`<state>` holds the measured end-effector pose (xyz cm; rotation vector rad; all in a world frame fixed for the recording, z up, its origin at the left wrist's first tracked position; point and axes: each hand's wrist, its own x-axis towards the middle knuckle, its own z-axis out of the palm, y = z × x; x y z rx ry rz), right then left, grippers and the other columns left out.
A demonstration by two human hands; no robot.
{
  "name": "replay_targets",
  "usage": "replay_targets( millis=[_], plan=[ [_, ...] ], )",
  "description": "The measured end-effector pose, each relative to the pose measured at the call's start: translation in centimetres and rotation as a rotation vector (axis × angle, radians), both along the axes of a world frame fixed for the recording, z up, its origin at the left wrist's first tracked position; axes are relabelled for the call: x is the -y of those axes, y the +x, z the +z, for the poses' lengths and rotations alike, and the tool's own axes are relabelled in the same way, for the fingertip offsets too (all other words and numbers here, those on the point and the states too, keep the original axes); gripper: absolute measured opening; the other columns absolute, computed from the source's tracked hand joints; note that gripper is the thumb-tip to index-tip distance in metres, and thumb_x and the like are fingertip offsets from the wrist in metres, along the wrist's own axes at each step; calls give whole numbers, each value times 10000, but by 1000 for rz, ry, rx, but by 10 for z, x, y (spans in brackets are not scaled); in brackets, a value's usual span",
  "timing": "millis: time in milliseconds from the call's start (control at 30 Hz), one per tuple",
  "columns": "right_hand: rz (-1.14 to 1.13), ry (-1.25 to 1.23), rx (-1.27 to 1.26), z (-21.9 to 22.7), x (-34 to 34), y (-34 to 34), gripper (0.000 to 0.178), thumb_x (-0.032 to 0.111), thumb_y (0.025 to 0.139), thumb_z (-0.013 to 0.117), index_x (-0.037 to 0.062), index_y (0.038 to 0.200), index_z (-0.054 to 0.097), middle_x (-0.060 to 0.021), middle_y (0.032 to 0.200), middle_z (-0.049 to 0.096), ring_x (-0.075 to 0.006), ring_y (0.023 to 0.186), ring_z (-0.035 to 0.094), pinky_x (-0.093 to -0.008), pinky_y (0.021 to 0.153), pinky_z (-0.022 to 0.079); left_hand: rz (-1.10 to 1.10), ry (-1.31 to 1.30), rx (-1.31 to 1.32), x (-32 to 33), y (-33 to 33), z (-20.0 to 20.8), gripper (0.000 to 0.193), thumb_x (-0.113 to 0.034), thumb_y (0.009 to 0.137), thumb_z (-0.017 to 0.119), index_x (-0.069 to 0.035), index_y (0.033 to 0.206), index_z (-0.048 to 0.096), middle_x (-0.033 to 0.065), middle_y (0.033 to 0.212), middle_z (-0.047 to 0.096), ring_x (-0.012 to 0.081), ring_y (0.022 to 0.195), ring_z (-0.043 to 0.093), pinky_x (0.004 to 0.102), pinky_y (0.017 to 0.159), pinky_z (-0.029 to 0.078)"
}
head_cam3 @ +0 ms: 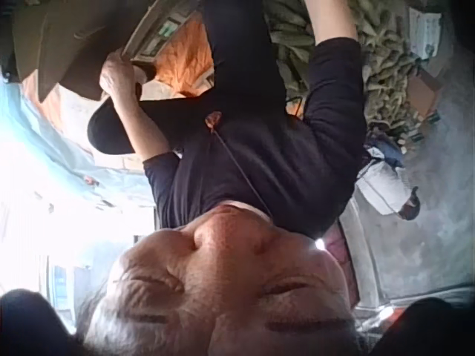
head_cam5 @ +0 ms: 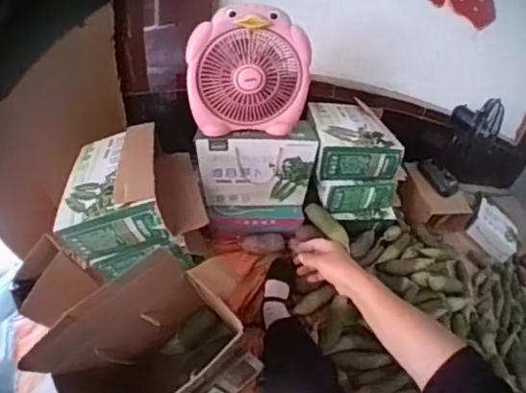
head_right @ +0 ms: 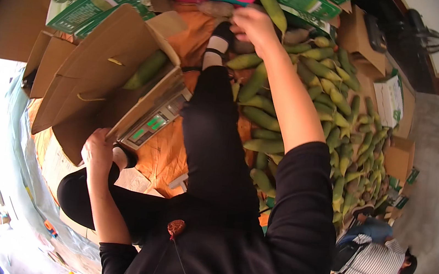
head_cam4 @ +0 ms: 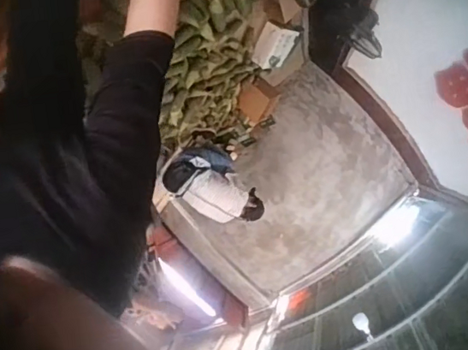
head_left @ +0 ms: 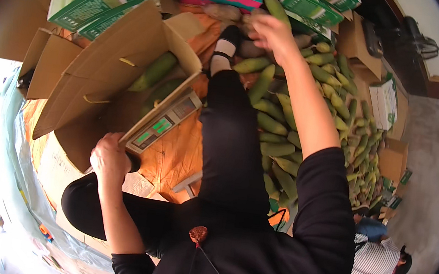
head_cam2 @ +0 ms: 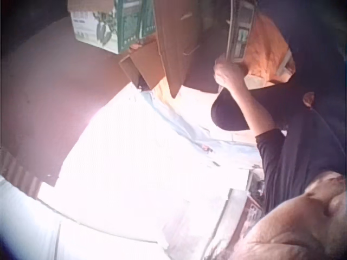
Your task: Packaging produce into cardboard boxes after weighing them.
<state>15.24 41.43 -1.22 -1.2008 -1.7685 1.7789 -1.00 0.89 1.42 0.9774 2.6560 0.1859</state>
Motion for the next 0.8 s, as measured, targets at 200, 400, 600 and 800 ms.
replay_targets(
  millis=[200,400,600,800],
  plan=[
    [-262,18,401,-103,40,178,201,153,843,611,41,1008,637,-46,815,646,-131,671,598,-290,543,471,-2,-62,6,-2,6,7,205,-96,768,613,-103,959,691,118,909,645,319,869,628,389,753,498],
    [-191,101,714,-209,113,291,209,124,846,605,32,1031,637,-71,884,667,-207,697,624,-336,562,478,8,-60,21,1,4,-4,207,-118,787,620,-83,980,683,137,954,661,315,882,637,383,758,493],
    [287,490,1061,-194,171,276,329,146,761,650,110,1087,620,-82,1079,615,-296,1035,554,-422,797,456,44,-26,7,3,-1,-7,216,-146,785,637,-58,979,675,151,887,661,325,830,639,389,734,488],
    [778,718,1222,-198,191,254,265,133,852,512,178,1104,580,-14,1135,554,-211,1142,462,-475,889,376,32,-100,17,0,2,0,222,-169,797,626,-74,990,678,160,938,653,339,872,630,399,766,486]
  ],
)
